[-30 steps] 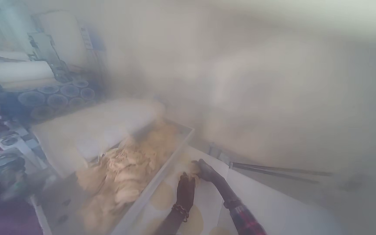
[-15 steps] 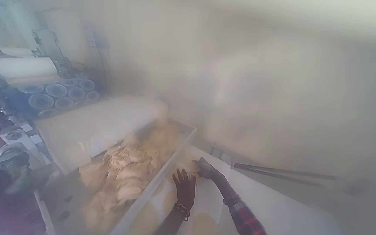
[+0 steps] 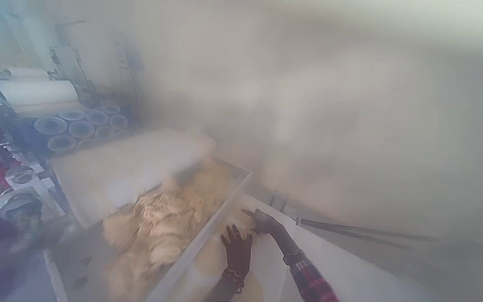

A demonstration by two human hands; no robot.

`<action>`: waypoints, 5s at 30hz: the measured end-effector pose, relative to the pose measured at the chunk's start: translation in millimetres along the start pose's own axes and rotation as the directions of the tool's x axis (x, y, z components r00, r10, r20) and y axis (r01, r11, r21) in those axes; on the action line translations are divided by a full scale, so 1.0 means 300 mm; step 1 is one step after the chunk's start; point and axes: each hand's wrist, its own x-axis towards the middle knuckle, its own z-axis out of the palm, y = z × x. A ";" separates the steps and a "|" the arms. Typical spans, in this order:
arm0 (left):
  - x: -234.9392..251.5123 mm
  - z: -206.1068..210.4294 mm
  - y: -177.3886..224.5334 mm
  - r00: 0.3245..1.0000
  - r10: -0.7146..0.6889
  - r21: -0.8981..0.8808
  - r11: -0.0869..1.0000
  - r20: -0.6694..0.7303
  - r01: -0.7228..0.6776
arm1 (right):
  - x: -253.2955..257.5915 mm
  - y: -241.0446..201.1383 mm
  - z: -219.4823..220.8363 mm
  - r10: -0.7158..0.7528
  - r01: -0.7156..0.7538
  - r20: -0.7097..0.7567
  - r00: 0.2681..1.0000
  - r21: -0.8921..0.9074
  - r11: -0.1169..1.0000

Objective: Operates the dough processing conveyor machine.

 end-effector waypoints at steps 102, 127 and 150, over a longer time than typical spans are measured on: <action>0.039 0.024 0.019 1.000 -0.005 0.035 0.999 0.002 0.005 | 0.058 0.010 -0.050 0.072 -0.064 0.098 0.993 -0.091 0.994; 0.033 0.028 0.037 1.000 -0.010 0.059 0.998 0.007 0.009 | 0.046 -0.001 -0.047 0.103 -0.089 0.094 0.990 -0.145 0.985; 0.021 0.027 0.030 1.000 -0.007 0.032 0.999 -0.004 0.007 | -0.002 -0.046 -0.062 0.148 -0.136 0.090 0.985 -0.125 0.983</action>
